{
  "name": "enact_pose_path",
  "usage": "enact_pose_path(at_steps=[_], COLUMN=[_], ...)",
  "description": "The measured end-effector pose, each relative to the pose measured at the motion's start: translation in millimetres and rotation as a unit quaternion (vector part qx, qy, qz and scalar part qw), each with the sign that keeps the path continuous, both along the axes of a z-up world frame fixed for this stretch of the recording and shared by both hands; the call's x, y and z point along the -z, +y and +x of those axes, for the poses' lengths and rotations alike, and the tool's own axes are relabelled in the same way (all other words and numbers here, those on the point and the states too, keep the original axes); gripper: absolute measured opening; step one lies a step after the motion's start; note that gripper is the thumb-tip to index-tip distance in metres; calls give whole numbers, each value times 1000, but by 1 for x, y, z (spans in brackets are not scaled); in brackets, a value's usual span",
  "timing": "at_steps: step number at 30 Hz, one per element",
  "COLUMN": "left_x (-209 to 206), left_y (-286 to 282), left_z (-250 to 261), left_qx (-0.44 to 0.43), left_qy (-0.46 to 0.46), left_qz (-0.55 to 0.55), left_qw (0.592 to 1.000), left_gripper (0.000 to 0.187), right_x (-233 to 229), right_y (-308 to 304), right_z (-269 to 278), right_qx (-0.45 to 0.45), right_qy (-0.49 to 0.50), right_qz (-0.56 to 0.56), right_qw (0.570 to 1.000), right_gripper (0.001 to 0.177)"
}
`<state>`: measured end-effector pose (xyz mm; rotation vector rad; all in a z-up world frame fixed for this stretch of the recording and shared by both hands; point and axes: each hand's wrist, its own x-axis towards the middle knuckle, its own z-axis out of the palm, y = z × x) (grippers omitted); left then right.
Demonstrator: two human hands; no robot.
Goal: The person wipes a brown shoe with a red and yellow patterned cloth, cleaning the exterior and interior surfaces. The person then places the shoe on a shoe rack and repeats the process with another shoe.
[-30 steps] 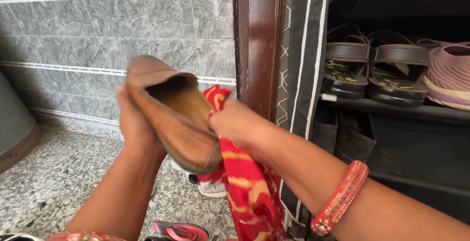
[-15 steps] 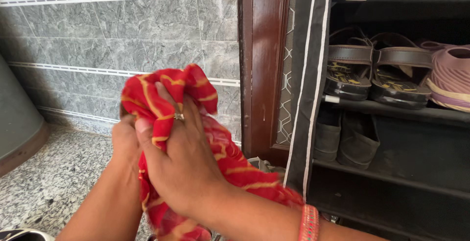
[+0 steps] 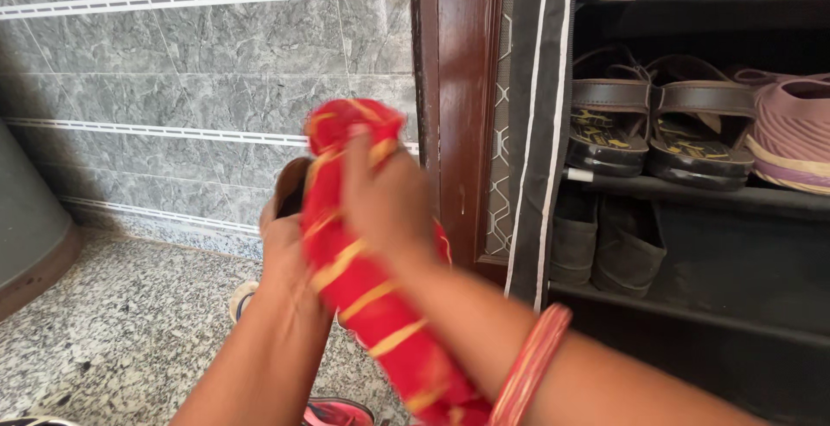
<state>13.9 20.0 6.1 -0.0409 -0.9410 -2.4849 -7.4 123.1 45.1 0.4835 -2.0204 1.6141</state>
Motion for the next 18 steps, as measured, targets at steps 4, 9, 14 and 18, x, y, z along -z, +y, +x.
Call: enact_pose_path(at_steps=[4, 9, 14, 18], left_x=[-1, -21, -27, -38], left_y=[22, 13, 26, 30], left_z=[20, 15, 15, 32], left_qx=[104, 83, 93, 189], left_qy=[276, -31, -54, -101], left_qz=[82, 93, 48, -45], left_qw=[952, 992, 993, 976], left_gripper=[42, 42, 31, 43], right_x=[22, 11, 11, 19], right_y=[10, 31, 39, 32], right_z=[43, 17, -67, -147], right_qx=[-38, -31, -373, -220], right_qy=[392, 233, -179, -35], right_qz=[85, 55, -126, 54], right_qw=[915, 970, 902, 973], right_gripper=[53, 49, 49, 46])
